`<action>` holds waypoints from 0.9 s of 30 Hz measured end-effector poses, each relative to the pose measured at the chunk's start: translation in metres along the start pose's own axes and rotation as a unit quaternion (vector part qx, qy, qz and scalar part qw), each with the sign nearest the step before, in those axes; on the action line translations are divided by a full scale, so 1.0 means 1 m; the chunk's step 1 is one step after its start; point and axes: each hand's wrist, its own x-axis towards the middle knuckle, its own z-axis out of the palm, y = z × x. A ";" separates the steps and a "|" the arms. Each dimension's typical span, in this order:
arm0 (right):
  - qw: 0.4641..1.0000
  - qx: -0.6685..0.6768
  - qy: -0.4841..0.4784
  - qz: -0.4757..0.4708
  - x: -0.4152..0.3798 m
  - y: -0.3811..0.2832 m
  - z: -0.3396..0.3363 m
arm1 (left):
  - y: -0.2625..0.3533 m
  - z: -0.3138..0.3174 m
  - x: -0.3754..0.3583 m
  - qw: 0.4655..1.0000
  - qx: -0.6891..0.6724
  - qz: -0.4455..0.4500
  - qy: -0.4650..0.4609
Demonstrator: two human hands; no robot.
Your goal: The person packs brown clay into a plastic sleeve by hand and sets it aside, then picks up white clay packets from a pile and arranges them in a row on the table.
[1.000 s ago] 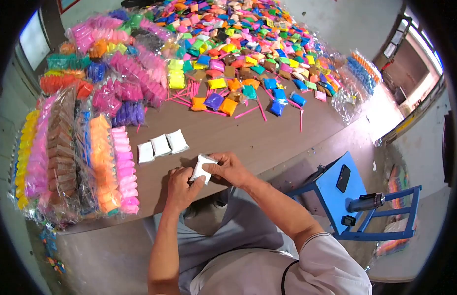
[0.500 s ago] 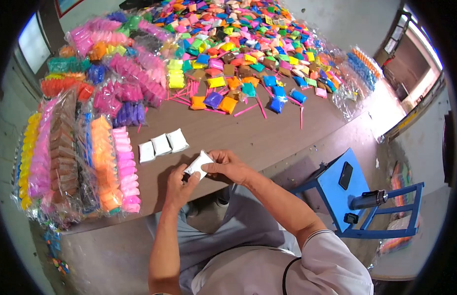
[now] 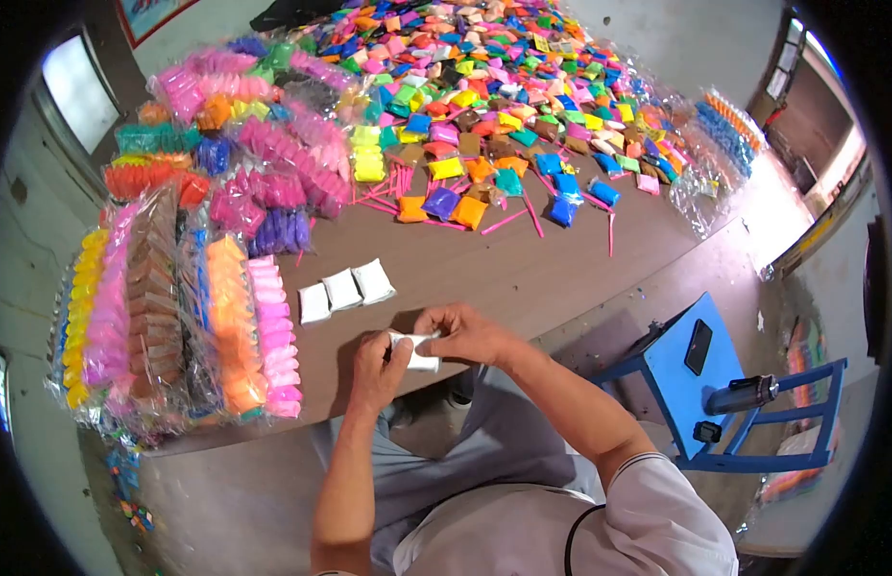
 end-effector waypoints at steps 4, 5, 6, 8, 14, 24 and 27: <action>0.995 -0.087 -0.038 0.013 -0.001 -0.002 0.004 | 0.003 0.002 0.002 1.000 -0.001 -0.017 0.010; 0.995 -0.087 -0.039 0.010 -0.002 -0.005 0.005 | 0.003 0.003 0.002 0.999 -0.009 -0.024 0.025; 0.994 -0.101 -0.032 0.013 -0.004 -0.013 0.009 | 0.005 0.003 0.002 0.999 -0.008 -0.032 0.032; 0.993 -0.115 -0.025 0.011 -0.007 -0.015 0.012 | 0.002 0.005 0.002 0.999 -0.008 -0.029 0.037; 0.993 0.112 0.048 -0.004 -0.010 -0.003 0.008 | 0.005 0.002 0.002 0.997 -0.045 -0.054 0.017; 0.996 -0.016 0.029 0.080 -0.003 -0.017 0.015 | 0.004 0.003 0.002 1.000 -0.009 -0.004 -0.009; 0.999 0.033 0.036 0.022 0.003 -0.002 0.015 | 0.005 0.005 0.004 1.000 -0.013 -0.004 -0.006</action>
